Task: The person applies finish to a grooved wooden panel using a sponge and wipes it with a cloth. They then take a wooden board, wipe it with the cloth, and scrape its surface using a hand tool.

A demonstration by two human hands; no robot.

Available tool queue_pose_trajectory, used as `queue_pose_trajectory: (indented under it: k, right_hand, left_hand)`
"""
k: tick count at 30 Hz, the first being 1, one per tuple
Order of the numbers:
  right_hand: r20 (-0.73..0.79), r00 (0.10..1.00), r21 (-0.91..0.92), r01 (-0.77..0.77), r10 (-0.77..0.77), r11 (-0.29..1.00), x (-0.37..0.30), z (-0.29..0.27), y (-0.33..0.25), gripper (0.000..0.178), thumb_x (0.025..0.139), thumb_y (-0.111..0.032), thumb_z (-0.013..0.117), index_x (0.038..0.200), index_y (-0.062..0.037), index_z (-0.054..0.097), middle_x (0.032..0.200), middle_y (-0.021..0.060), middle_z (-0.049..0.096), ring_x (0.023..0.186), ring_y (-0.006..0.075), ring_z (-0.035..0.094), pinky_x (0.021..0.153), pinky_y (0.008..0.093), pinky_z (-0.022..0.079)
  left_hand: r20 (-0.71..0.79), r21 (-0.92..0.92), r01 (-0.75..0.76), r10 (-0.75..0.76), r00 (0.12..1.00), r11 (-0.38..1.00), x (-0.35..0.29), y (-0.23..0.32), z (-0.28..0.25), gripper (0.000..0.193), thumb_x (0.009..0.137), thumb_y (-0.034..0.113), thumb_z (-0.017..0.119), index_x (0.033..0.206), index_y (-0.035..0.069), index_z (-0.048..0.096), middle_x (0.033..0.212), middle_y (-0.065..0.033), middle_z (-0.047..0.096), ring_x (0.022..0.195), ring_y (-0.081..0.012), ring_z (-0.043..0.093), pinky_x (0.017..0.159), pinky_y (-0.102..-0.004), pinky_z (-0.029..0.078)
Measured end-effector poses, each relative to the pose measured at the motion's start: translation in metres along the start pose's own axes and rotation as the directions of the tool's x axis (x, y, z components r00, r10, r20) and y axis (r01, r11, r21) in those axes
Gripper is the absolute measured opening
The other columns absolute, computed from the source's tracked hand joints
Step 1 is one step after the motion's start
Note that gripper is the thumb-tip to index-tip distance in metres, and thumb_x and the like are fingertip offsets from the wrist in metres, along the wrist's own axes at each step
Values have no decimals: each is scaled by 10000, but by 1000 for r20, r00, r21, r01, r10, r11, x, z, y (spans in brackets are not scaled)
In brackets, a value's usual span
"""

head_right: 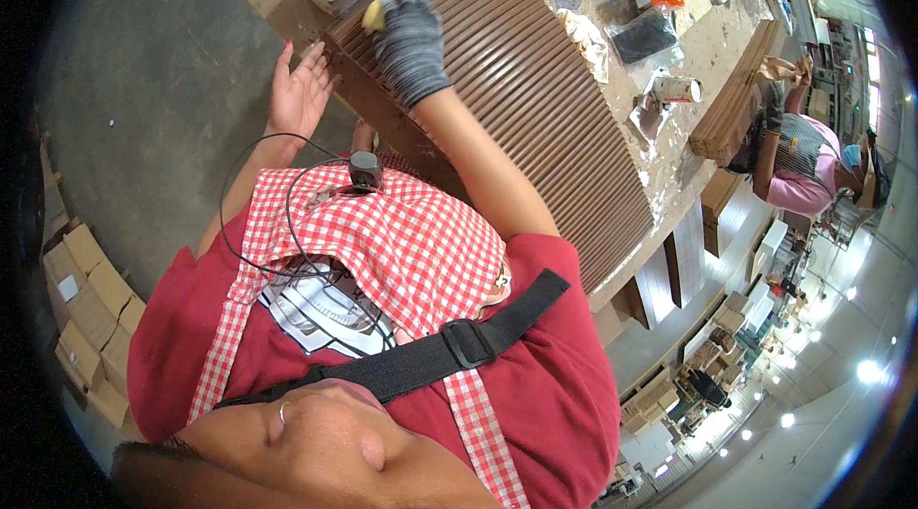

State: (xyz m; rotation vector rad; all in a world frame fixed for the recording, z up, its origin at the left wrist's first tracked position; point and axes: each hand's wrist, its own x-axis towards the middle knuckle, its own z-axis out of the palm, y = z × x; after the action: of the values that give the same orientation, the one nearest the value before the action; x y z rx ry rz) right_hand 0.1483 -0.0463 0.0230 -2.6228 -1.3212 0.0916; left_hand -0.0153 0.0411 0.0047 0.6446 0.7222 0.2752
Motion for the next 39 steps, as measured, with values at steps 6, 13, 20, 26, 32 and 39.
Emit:
queue_pose_trajectory:
  k: [6, 13, 20, 26, 32, 39]
  right_hand:
    - [123, 977, 947, -169, 176, 275, 24, -27, 28, 224, 804, -105, 679, 1013, -48, 624, 950, 123, 641, 866, 219, 615, 733, 305, 562]
    - [-355, 893, 443, -101, 277, 891, 139, 12, 183, 200, 767, -161, 681, 847, 8, 611, 659, 144, 596, 636, 315, 583, 619, 381, 488]
    - [-131, 981, 49, -137, 143, 989, 112, -5, 116, 325, 789, -368, 705, 957, -90, 706, 885, 144, 667, 822, 257, 637, 796, 394, 506]
    - [-87, 994, 159, -47, 62, 986, 38, -7, 29, 284, 734, -171, 740, 988, -70, 664, 994, 141, 631, 962, 271, 564, 865, 385, 481]
    - [-29, 994, 268, 107, -103, 957, -20, -18, -39, 363, 716, -172, 679, 1061, -76, 619, 1036, 160, 560, 1018, 333, 523, 882, 419, 428]
    - [-108, 993, 413, 90, -49, 906, -7, -29, -18, 431, 711, -170, 735, 1119, -91, 620, 1029, 161, 579, 962, 321, 563, 863, 395, 470]
  left_hand:
    - [188, 47, 10, -18, 982, 999, 1, 3, 1, 884, 918, 625, 214, 1445, -62, 37, 1522, -237, -52, 1426, -306, -21, 1150, -372, 49]
    - [185, 146, 31, -58, 981, 989, 3, 3, 14, 902, 912, 647, 198, 1444, -59, 16, 1519, -235, -73, 1424, -309, -42, 1152, -374, 32]
    - [177, 155, 41, -68, 982, 987, -5, 5, 7, 914, 904, 665, 192, 1446, -51, 18, 1521, -224, -71, 1423, -304, -53, 1152, -376, 26]
    - [153, 121, 113, -131, 979, 986, -15, 9, 14, 903, 899, 673, 191, 1459, -20, 45, 1534, -203, -4, 1430, -280, 20, 1149, -371, 71]
    - [148, -269, 123, -85, 985, 955, -7, -15, -9, 853, 891, 679, 233, 1382, -8, 350, 1352, -147, 447, 1243, -234, 418, 1098, -358, 225]
    - [122, -258, 96, -66, 990, 961, -15, -9, -4, 762, 928, 624, 237, 1349, 10, 403, 1264, -78, 513, 1155, -187, 478, 1059, -358, 301]
